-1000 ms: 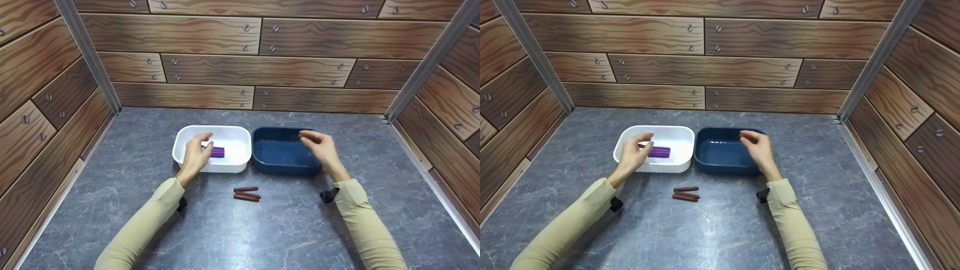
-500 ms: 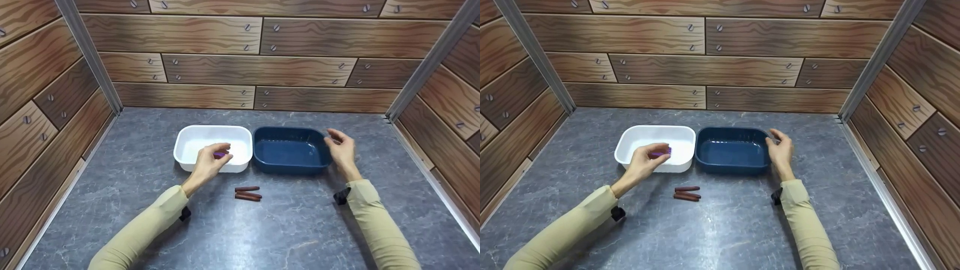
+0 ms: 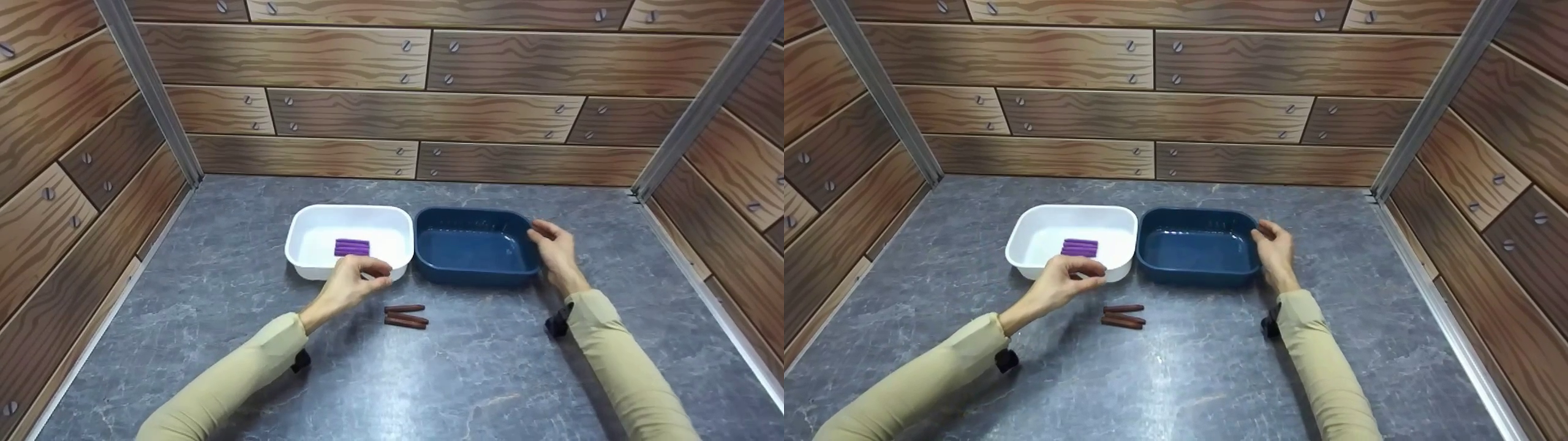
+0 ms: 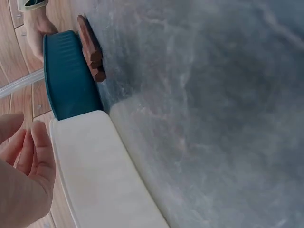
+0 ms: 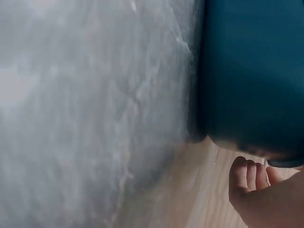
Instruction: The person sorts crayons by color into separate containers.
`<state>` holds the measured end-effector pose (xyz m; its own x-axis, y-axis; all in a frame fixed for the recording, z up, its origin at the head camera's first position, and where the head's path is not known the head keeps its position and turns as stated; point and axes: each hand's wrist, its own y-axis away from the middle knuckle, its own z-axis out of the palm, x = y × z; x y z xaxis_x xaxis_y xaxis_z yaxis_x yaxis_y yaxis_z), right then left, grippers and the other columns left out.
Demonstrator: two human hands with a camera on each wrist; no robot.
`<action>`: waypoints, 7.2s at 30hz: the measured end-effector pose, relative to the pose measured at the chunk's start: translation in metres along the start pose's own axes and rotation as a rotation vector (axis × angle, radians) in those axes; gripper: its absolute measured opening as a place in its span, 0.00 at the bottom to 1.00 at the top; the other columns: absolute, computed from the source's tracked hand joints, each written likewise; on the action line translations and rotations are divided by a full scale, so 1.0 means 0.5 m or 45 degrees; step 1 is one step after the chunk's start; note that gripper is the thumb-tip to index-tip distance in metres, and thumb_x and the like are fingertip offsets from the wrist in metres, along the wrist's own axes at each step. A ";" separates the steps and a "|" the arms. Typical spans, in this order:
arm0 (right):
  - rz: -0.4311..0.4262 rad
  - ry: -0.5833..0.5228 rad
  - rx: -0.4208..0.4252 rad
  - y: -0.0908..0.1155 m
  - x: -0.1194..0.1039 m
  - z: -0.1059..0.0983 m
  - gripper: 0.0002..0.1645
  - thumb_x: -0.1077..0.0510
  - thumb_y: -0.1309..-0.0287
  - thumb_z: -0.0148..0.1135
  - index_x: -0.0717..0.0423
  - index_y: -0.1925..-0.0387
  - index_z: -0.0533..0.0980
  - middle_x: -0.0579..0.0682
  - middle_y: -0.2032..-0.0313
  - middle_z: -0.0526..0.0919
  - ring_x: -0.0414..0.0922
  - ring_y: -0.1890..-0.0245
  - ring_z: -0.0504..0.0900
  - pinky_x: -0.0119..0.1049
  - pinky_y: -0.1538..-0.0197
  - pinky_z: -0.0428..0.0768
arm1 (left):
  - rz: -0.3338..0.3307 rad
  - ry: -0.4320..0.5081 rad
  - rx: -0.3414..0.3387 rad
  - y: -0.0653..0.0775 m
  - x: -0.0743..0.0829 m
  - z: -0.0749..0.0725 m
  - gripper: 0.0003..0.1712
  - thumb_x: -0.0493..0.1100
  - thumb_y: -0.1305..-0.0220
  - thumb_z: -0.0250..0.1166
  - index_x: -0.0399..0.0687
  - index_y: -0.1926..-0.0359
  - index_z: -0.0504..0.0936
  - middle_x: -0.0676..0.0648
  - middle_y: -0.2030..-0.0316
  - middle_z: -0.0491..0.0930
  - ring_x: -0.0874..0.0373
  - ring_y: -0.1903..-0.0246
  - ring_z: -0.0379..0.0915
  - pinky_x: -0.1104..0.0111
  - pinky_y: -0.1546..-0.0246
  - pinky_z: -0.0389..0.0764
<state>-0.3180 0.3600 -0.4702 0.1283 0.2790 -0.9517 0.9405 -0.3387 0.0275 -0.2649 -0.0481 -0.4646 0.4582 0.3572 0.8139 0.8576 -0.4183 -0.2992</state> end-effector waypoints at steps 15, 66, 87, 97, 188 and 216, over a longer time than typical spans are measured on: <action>0.041 -0.060 0.097 0.003 -0.001 0.024 0.26 0.59 0.27 0.46 0.59 0.31 0.66 0.58 0.33 0.70 0.49 0.36 0.69 0.36 0.36 0.70 | -0.175 -0.075 -0.246 0.022 -0.021 0.007 0.16 0.36 0.47 0.74 0.35 0.56 0.87 0.40 0.60 0.87 0.52 0.62 0.84 0.65 0.59 0.84; 0.032 0.001 0.100 0.007 -0.003 0.030 0.26 0.59 0.26 0.41 0.58 0.30 0.64 0.59 0.33 0.68 0.51 0.35 0.67 0.41 0.35 0.69 | -0.306 0.091 -0.411 0.001 -0.033 0.027 0.07 0.32 0.46 0.71 0.38 0.64 0.89 0.44 0.69 0.88 0.66 0.78 0.73 0.76 0.78 0.74; 0.055 -0.037 0.169 0.007 -0.002 0.028 0.24 0.58 0.28 0.50 0.59 0.34 0.70 0.57 0.40 0.73 0.44 0.45 0.72 0.29 0.47 0.71 | -0.184 0.217 -0.302 -0.017 -0.002 0.017 0.06 0.38 0.46 0.74 0.43 0.66 0.90 0.47 0.73 0.88 0.64 0.76 0.79 0.65 0.72 0.83; 0.016 0.000 0.217 0.006 -0.003 0.040 0.23 0.60 0.29 0.49 0.60 0.36 0.72 0.58 0.40 0.75 0.46 0.44 0.73 0.31 0.46 0.72 | -0.121 0.232 -0.231 -0.057 0.016 0.023 0.07 0.37 0.47 0.74 0.42 0.65 0.90 0.45 0.71 0.88 0.66 0.74 0.76 0.76 0.73 0.75; 0.016 -0.032 0.242 0.008 0.005 0.035 0.22 0.61 0.31 0.51 0.61 0.38 0.73 0.56 0.45 0.77 0.37 0.56 0.73 0.26 0.52 0.72 | -0.566 -0.182 -0.148 -0.311 0.047 0.252 0.04 0.33 0.54 0.77 0.44 0.74 0.91 0.50 0.70 0.89 0.60 0.63 0.81 0.74 0.61 0.80; -0.020 -0.011 0.252 0.004 0.003 0.036 0.21 0.61 0.31 0.51 0.62 0.39 0.74 0.54 0.50 0.77 0.36 0.59 0.72 0.26 0.54 0.71 | -0.633 -0.224 -0.139 -0.319 0.041 0.255 0.06 0.35 0.57 0.80 0.47 0.74 0.91 0.51 0.63 0.89 0.57 0.49 0.79 0.71 0.44 0.77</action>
<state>-0.3216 0.3436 -0.4769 0.1103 0.2783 -0.9542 0.8621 -0.5045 -0.0475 -0.3625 0.1326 -0.4637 0.0434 0.6651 0.7455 0.9560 -0.2443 0.1623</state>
